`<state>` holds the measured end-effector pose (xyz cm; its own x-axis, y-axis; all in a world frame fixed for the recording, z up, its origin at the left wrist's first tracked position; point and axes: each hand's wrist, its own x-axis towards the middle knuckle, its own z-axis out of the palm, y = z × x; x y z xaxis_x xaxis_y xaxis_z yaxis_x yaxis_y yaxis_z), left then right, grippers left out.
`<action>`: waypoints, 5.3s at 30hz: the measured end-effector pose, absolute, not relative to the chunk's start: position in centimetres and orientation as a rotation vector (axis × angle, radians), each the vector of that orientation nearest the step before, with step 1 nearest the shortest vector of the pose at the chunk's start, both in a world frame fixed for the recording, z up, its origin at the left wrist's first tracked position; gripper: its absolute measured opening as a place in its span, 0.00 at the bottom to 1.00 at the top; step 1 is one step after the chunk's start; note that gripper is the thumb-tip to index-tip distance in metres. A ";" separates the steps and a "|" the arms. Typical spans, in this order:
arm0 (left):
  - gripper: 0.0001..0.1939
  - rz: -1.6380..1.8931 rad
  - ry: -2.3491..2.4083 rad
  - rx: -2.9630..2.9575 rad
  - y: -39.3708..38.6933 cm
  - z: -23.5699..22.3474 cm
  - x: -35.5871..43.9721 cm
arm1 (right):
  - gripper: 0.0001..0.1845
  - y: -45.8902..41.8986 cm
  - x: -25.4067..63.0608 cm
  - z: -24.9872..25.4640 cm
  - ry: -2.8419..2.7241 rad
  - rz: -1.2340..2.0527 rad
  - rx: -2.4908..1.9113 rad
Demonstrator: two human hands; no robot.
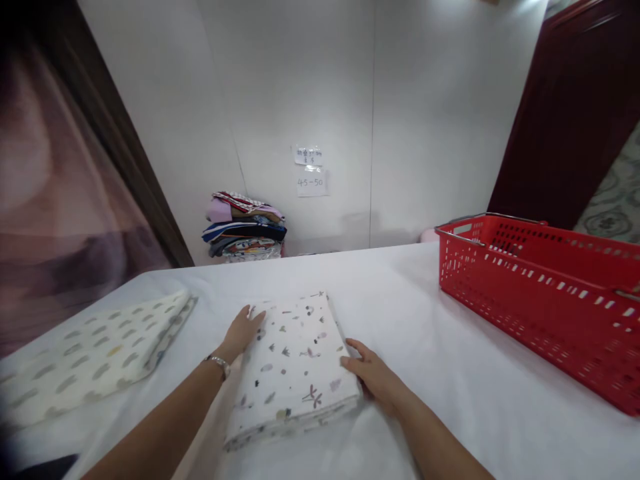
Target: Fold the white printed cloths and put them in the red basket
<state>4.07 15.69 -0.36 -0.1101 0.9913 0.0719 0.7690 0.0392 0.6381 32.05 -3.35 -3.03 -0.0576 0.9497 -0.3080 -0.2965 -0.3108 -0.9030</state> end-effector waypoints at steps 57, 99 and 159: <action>0.10 0.805 1.068 2.582 -4.6 -0.4 15.3 | 0.17 -4.4 36.2 0.4 -1.353 1.729 -1.539; 0.11 0.682 1.074 2.759 -6.0 -0.9 16.3 | 0.02 -4.6 35.5 -0.1 -1.446 1.663 -1.501; 0.20 0.890 1.426 2.055 -0.8 -3.3 3.8 | 0.22 11.3 29.2 -0.7 -1.734 0.188 -2.408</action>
<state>3.78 -0.79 -3.28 0.2452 0.9399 0.2377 0.6264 -0.3408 0.7010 29.24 11.31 -0.68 0.3170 0.9484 -0.0042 0.9272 -0.3108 -0.2090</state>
